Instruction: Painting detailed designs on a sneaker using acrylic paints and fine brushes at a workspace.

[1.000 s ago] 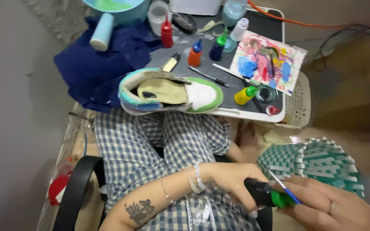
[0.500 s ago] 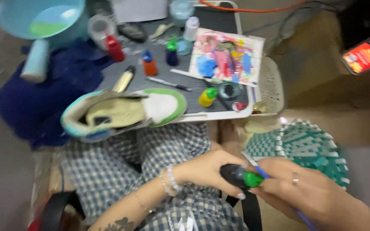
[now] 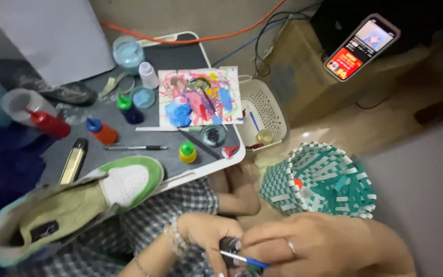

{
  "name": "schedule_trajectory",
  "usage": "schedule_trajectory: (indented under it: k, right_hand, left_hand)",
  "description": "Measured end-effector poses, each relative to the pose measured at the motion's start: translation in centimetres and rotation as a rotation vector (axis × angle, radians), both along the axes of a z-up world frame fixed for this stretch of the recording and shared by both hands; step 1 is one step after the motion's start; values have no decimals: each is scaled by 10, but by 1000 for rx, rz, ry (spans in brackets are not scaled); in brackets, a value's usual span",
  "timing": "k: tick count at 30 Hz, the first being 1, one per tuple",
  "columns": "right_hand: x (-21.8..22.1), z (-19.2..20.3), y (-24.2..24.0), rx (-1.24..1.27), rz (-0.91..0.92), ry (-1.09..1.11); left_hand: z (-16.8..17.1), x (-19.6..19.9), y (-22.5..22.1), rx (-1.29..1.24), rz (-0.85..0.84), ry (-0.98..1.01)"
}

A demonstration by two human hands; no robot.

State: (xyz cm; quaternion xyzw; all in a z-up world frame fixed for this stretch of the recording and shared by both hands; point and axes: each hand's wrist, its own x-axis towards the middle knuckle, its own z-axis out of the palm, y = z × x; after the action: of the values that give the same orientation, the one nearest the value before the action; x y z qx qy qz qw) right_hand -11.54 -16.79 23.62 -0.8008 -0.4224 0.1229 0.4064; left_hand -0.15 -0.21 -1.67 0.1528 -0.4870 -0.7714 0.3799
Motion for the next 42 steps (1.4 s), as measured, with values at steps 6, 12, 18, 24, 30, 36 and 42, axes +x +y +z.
schedule_trajectory:
  k: [6, 12, 18, 24, 30, 36, 42]
  right_hand:
    - [-21, -42, -14, 319, -514, -170]
    - [-36, -187, -59, 741, -1149, -685]
    - [-29, -238, -36, 937, -1388, -498]
    - [-26, -256, -21, 871, -1475, -473]
    - [-22, -261, -20, 900, -1589, -497]
    - [-18, -264, -18, 856, -1676, -471]
    - [-18, -267, -20, 901, -1616, -417]
  left_hand:
    - [64, 17, 12, 58, 346, -70]
    - [147, 58, 48, -62, 866, -368]
    - [169, 111, 35, -152, 1198, -928]
    - [128, 172, -4, -298, 1252, -1304]
    - [100, 191, -36, -218, 1125, -1387]
    - [83, 195, -47, -242, 1036, -1564]
    - [68, 199, -51, -428, 1060, -1711]
